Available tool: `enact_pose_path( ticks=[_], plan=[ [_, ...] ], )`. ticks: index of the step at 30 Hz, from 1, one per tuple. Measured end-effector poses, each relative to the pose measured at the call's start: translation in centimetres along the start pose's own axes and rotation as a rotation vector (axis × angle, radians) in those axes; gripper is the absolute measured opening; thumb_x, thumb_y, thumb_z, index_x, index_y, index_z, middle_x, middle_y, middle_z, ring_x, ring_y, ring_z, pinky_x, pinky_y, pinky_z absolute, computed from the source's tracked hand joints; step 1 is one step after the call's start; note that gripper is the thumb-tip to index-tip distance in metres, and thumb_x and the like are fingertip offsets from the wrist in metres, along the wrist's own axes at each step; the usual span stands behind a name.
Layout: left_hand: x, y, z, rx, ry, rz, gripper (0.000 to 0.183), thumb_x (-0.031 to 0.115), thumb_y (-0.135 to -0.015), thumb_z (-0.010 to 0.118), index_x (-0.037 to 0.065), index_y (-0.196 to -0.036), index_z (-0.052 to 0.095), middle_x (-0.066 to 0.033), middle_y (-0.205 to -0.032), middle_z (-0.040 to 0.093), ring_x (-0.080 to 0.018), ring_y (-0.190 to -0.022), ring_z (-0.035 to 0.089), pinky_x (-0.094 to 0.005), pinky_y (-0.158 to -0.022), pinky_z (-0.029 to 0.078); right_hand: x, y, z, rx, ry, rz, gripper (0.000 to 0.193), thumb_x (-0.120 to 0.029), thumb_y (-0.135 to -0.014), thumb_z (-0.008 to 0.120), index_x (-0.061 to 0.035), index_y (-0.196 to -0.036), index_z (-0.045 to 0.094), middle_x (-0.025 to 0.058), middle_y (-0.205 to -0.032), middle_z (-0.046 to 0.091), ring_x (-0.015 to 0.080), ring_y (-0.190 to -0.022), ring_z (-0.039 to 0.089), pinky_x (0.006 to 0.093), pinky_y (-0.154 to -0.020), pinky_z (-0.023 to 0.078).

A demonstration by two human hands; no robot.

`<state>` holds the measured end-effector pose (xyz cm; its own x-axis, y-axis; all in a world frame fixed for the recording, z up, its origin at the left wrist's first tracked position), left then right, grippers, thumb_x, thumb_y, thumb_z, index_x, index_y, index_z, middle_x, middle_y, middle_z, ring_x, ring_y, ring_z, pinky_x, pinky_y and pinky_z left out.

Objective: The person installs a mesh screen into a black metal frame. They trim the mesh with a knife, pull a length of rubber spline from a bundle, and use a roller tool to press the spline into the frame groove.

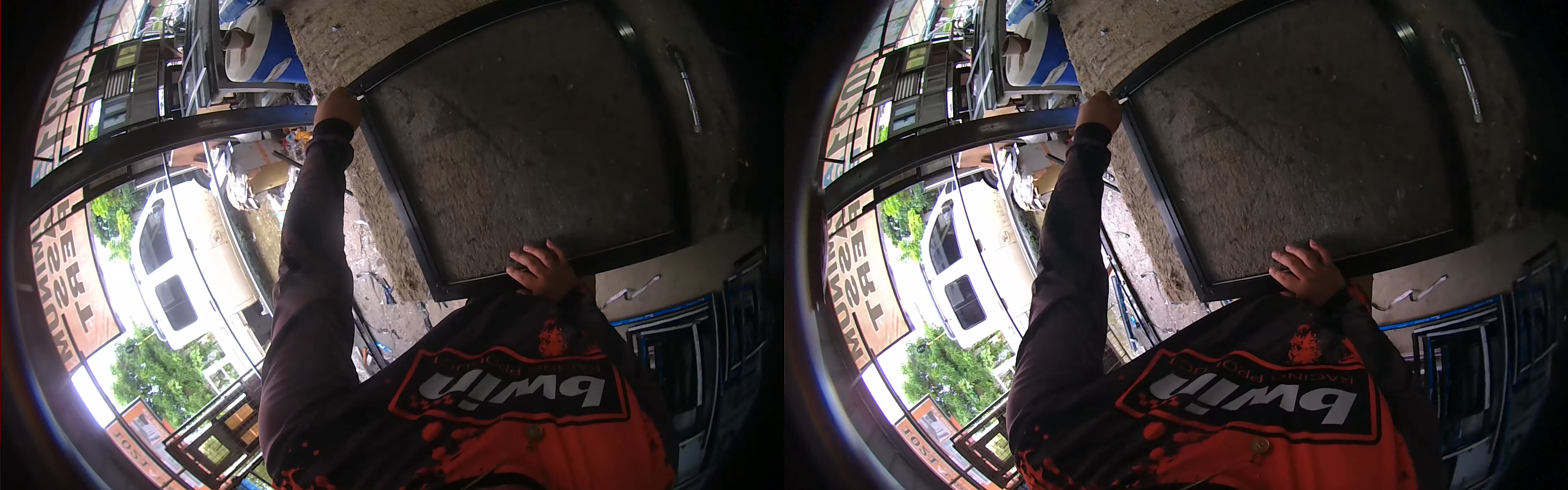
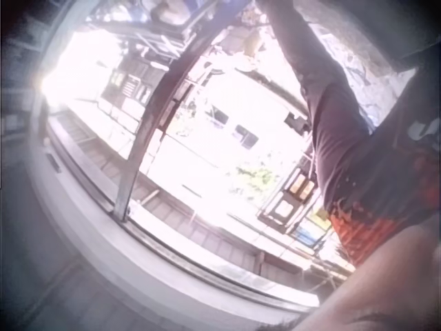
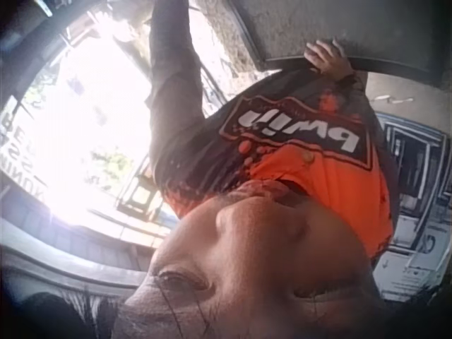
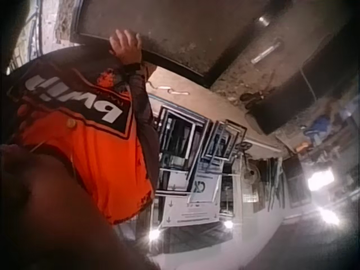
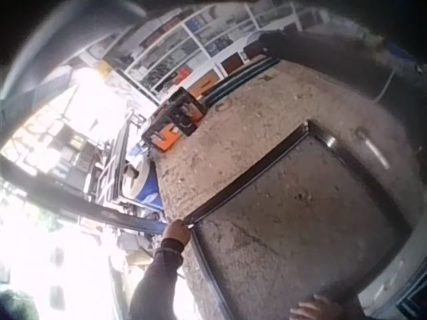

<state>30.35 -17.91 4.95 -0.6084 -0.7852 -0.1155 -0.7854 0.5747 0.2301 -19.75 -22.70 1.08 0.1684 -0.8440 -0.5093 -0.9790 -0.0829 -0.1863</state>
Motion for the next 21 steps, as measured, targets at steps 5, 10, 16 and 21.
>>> enact_pose_path(
  ticks=[5, 10, 16, 21],
  plan=[
    [-0.9, -2.1, 2.2, -0.156, -0.151, -0.018, 0.033, 0.026, -0.083, 0.059, -0.001, -0.100, 0.068, -0.0247, -0.107, 0.067, -0.0389, -0.105, 0.064, -0.0442, -0.090, 0.053, 0.2, 0.1, 0.1, -0.065, -0.021, 0.014, 0.042, -0.052, -0.086, 0.058, -0.0252, -0.118, 0.062, -0.0033, -0.137, 0.052, 0.0191, -0.129, 0.045, 0.0529, -0.108, 0.031],
    [0.2, -4.8, 2.5, -0.271, -0.255, 0.060, 0.034, 0.026, -0.081, 0.062, 0.001, -0.103, 0.071, -0.0237, -0.108, 0.068, -0.0383, -0.104, 0.065, -0.0439, -0.089, 0.053, -0.1, 0.4, -0.2, -0.029, -0.008, 0.006, 0.044, -0.053, -0.085, 0.058, -0.0236, -0.118, 0.063, -0.0022, -0.138, 0.051, 0.0192, -0.129, 0.045, 0.0545, -0.108, 0.030],
    [-2.3, -5.8, 3.4, -0.332, -0.490, 0.253, 0.034, 0.030, -0.086, 0.059, 0.001, -0.097, 0.073, -0.0234, -0.104, 0.069, -0.0374, -0.103, 0.066, -0.0444, -0.090, 0.053, 0.1, -0.7, -1.7, -0.016, -0.025, -0.052, 0.046, -0.057, -0.085, 0.056, -0.0228, -0.115, 0.065, -0.0017, -0.137, 0.052, 0.0192, -0.129, 0.045, 0.0561, -0.109, 0.028],
    [1.0, -1.4, 0.1, -0.146, -0.276, 0.205, 0.032, 0.029, -0.090, 0.054, 0.002, -0.094, 0.070, -0.0226, -0.098, 0.069, -0.0394, -0.098, 0.065, -0.0465, -0.085, 0.053, 0.0, -0.4, -0.7, 0.033, -0.029, 0.015, 0.045, -0.059, -0.085, 0.055, -0.0245, -0.112, 0.067, -0.0025, -0.135, 0.053, 0.0190, -0.127, 0.045, 0.0565, -0.110, 0.029]
  ],
)
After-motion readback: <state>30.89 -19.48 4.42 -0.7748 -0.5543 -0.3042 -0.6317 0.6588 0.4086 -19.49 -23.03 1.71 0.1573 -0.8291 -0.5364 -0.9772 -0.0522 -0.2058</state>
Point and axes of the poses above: each hand's wrist, its own y-axis away from the middle knuckle, its own z-axis out of the palm, x = y × z, the point moved 9 cm from there along -y, towards the middle knuckle
